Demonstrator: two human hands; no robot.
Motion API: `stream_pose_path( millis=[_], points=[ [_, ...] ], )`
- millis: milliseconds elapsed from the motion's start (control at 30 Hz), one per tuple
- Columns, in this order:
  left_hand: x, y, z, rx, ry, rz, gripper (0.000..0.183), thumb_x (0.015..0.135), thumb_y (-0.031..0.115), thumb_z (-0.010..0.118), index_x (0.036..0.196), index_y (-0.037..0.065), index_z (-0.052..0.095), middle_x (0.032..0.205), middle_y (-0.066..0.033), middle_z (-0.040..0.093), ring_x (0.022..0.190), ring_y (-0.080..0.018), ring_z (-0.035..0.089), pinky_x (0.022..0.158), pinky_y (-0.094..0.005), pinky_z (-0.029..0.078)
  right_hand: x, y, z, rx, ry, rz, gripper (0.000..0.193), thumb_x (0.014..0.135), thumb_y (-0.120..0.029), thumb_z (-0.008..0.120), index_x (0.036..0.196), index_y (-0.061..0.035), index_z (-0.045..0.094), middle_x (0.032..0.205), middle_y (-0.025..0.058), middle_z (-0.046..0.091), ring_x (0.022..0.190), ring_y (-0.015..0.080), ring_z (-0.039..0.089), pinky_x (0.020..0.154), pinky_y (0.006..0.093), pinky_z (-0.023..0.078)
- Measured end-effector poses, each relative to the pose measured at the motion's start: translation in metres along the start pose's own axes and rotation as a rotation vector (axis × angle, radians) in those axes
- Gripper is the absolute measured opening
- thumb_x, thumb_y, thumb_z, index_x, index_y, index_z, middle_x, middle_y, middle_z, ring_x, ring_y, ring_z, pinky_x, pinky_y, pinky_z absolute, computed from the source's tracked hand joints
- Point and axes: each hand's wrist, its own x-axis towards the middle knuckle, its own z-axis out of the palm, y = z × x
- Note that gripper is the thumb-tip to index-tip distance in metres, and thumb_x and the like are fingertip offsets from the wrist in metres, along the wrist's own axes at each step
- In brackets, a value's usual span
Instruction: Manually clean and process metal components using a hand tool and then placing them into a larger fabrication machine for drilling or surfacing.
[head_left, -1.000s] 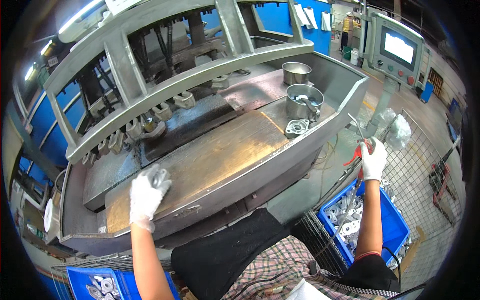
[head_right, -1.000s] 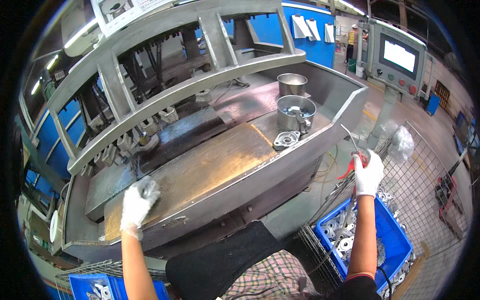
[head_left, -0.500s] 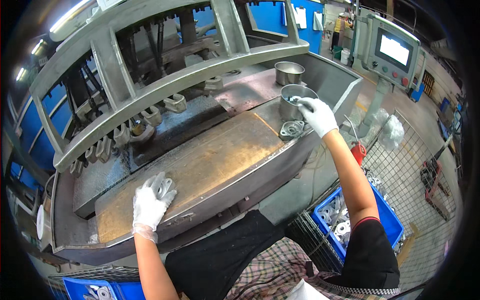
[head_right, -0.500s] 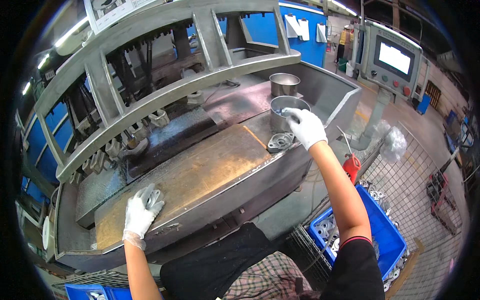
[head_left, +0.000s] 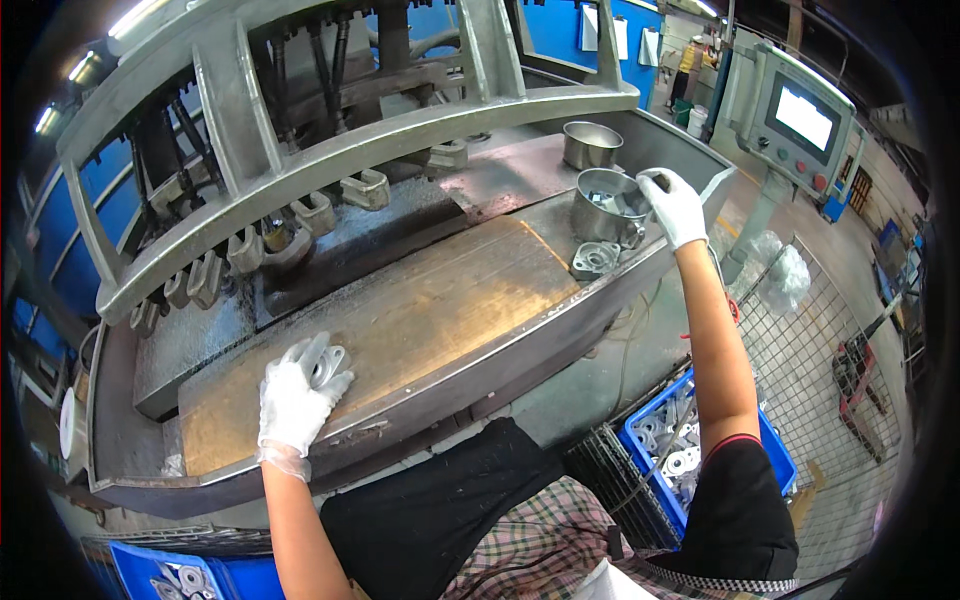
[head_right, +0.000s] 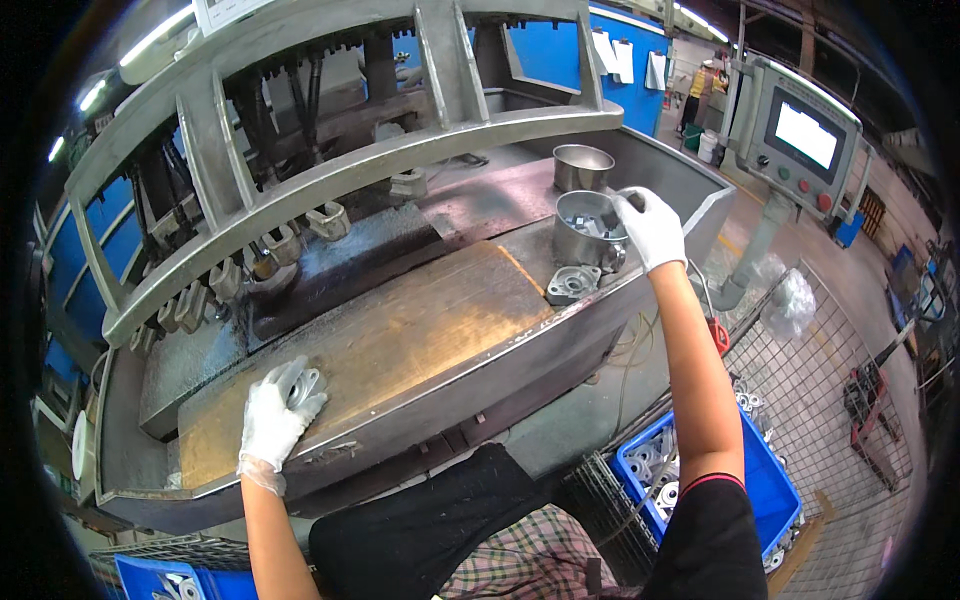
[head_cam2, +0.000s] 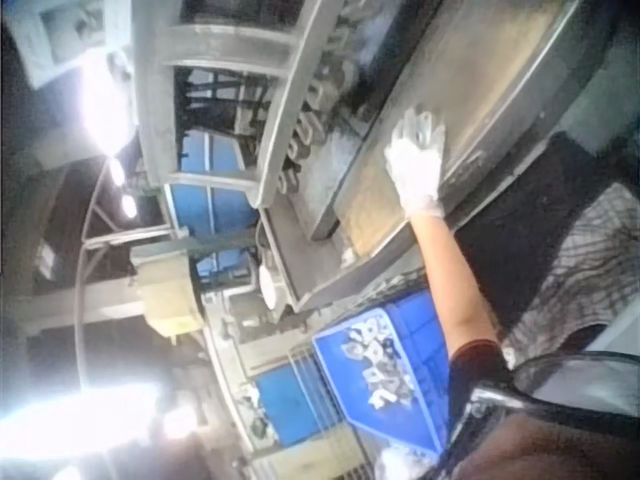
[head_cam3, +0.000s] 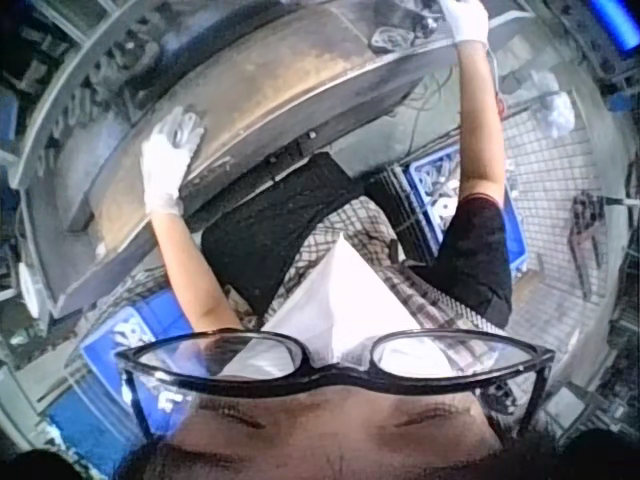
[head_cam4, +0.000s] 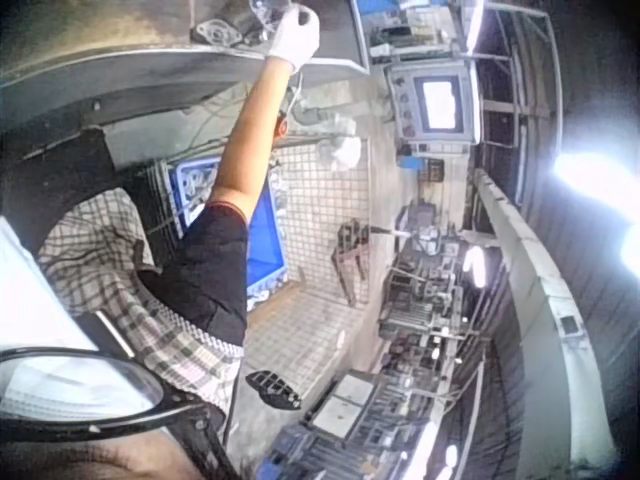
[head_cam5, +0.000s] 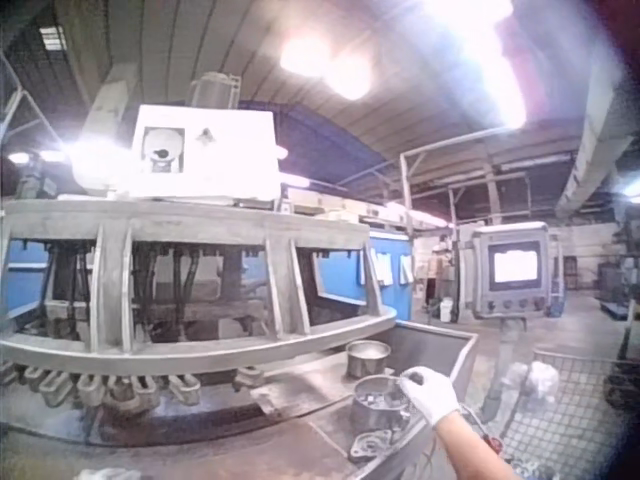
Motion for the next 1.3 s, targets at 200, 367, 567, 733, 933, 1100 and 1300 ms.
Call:
stream_pose_path(
  millis=[200, 367, 567, 733, 933, 1100, 1300],
  points=[
    [-0.001, -0.007, -0.001, -0.020, -0.035, -0.041, 0.058, 0.074, 0.037, 0.073, 0.124, 0.010, 0.062, 0.124, -0.0139, 0.061, 0.110, -0.0363, 0.057, 0.097, -0.0431, 0.044, 0.002, -0.021, -0.012, 0.133, 0.033, -0.025, 0.021, 0.090, -0.021, 0.065, 0.105, -0.0066, 0.069, 0.091, 0.0014, 0.068, 0.079, 0.0076, 0.060, 0.066, 0.0235, 0.047],
    [0.000, -0.007, 0.001, -0.012, -0.027, -0.037, 0.058, 0.074, 0.037, 0.073, 0.124, 0.010, 0.062, 0.125, -0.0138, 0.061, 0.111, -0.0364, 0.057, 0.097, -0.0433, 0.044, -0.004, -0.015, -0.013, 0.122, 0.106, -0.035, 0.020, 0.091, -0.019, 0.063, 0.105, -0.0058, 0.068, 0.089, 0.0027, 0.068, 0.071, 0.0078, 0.061, 0.064, 0.0240, 0.048],
    [-0.001, -0.002, 0.000, -0.034, -0.028, -0.043, 0.058, 0.075, 0.038, 0.073, 0.125, 0.010, 0.062, 0.125, -0.0140, 0.061, 0.110, -0.0361, 0.058, 0.097, -0.0437, 0.045, -0.020, 0.001, -0.017, 0.312, -0.047, 0.121, 0.023, 0.093, -0.017, 0.060, 0.112, -0.0044, 0.065, 0.093, 0.0045, 0.067, 0.076, 0.0097, 0.064, 0.063, 0.0233, 0.049],
    [-0.006, -0.010, 0.000, -0.020, -0.021, -0.052, 0.059, 0.076, 0.040, 0.072, 0.126, 0.011, 0.061, 0.126, -0.0137, 0.061, 0.111, -0.0361, 0.057, 0.097, -0.0437, 0.044, -0.036, 0.007, -0.025, 0.159, -0.063, 0.077, 0.023, 0.093, -0.017, 0.060, 0.112, -0.0052, 0.067, 0.097, 0.0043, 0.068, 0.080, 0.0093, 0.063, 0.065, 0.0227, 0.049],
    [-0.005, -0.014, 0.006, 0.014, -0.032, -0.038, 0.059, 0.078, 0.039, 0.070, 0.128, 0.009, 0.059, 0.128, -0.0166, 0.058, 0.114, -0.0384, 0.055, 0.099, -0.0435, 0.043, -0.063, -0.004, -0.051, 0.127, -0.014, 0.149, 0.022, 0.094, -0.020, 0.059, 0.111, -0.0085, 0.069, 0.085, -0.0006, 0.067, 0.066, 0.0039, 0.056, 0.059, 0.0197, 0.044],
    [-0.008, -0.015, 0.001, -0.014, -0.044, -0.086, 0.059, 0.080, 0.044, 0.067, 0.129, 0.013, 0.058, 0.130, -0.0153, 0.057, 0.115, -0.0377, 0.054, 0.100, -0.0441, 0.043, -0.062, -0.031, -0.046, 0.156, -0.013, 0.138, 0.024, 0.094, -0.019, 0.058, 0.112, -0.0061, 0.068, 0.085, 0.0006, 0.067, 0.066, 0.0049, 0.057, 0.059, 0.0194, 0.043],
    [-0.011, -0.022, 0.006, 0.062, -0.054, -0.086, 0.060, 0.082, 0.047, 0.064, 0.133, 0.016, 0.055, 0.132, -0.0124, 0.056, 0.115, -0.0350, 0.054, 0.099, -0.0452, 0.042, -0.059, -0.103, 0.053, 0.582, -0.232, 0.148, 0.034, 0.095, -0.024, 0.058, 0.123, -0.0036, 0.060, 0.088, 0.0071, 0.068, 0.063, 0.0089, 0.059, 0.057, 0.0205, 0.045]
  ],
)
